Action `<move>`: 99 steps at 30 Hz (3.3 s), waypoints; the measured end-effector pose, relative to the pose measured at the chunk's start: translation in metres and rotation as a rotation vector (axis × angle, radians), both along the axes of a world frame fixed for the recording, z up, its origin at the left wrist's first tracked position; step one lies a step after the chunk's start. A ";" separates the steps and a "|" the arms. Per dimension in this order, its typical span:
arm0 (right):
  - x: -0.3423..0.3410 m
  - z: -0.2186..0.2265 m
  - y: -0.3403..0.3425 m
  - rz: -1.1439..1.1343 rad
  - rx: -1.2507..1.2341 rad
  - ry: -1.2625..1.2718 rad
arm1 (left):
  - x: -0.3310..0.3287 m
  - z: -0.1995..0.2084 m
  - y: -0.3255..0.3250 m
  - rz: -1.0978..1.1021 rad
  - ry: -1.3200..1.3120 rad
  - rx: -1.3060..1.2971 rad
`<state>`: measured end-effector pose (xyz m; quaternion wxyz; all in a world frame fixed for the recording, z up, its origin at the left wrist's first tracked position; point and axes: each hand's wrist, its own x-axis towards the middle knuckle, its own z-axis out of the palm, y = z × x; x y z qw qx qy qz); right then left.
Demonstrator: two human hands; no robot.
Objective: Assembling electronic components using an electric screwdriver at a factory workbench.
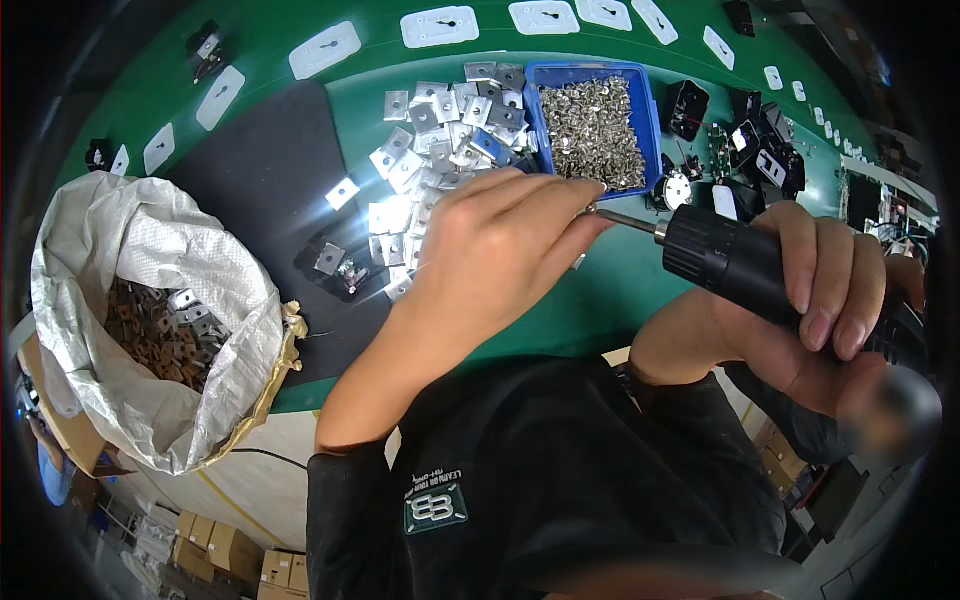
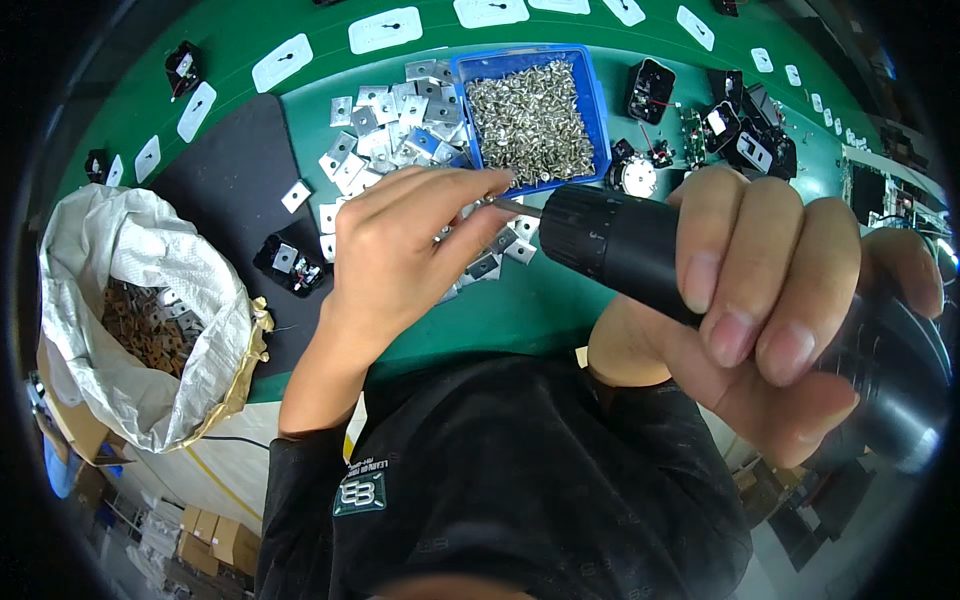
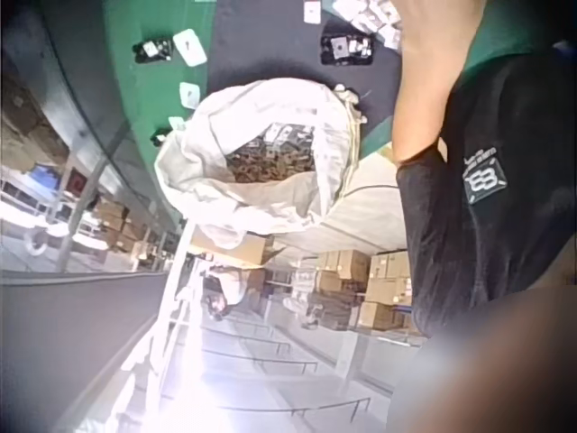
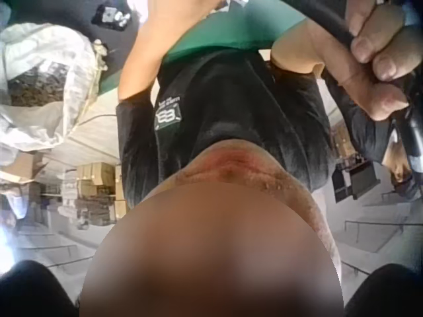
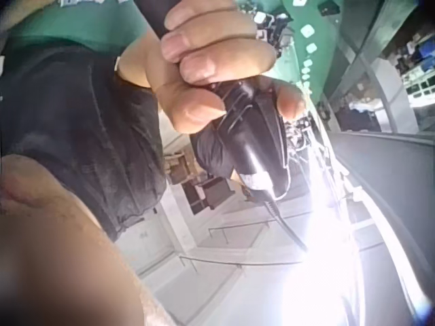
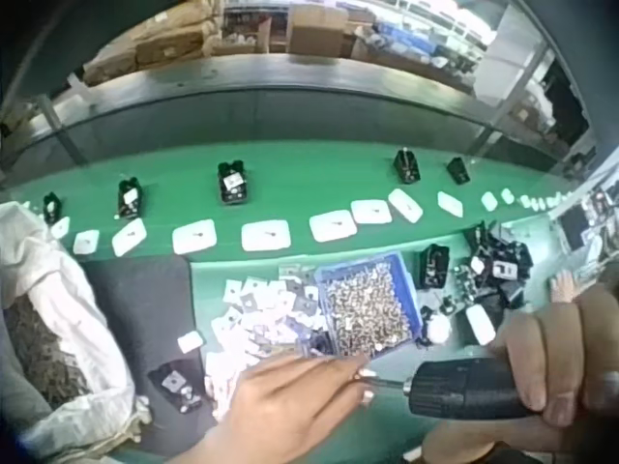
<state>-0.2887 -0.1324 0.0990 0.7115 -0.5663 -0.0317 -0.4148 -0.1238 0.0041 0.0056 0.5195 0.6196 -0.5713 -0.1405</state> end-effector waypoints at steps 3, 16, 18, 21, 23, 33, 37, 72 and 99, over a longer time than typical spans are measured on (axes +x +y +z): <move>-0.013 0.007 -0.007 0.124 0.000 0.128 | -0.007 0.003 0.007 0.021 0.081 0.031; 0.005 -0.003 0.052 0.037 0.143 -0.173 | -0.023 0.017 0.055 0.093 -0.071 -0.003; 0.003 -0.003 0.055 0.081 0.132 -0.163 | -0.025 0.018 0.063 0.108 -0.070 -0.020; 0.004 -0.006 0.060 0.085 0.116 -0.196 | -0.029 0.013 0.068 0.111 -0.076 -0.089; 0.003 -0.006 0.061 0.105 0.109 -0.192 | -0.030 0.014 0.070 0.109 -0.086 -0.092; 0.014 -0.007 0.071 0.108 0.108 -0.199 | -0.018 0.012 0.079 0.068 -0.069 -0.050; 0.018 -0.007 0.076 0.108 0.122 -0.165 | -0.013 0.012 0.084 0.070 -0.046 -0.060; 0.160 -0.068 0.128 0.086 0.050 0.064 | 0.073 -0.037 0.142 0.395 -0.178 0.304; 0.169 -0.097 0.121 0.260 -0.203 -0.065 | 0.077 -0.045 0.136 0.377 -0.139 0.210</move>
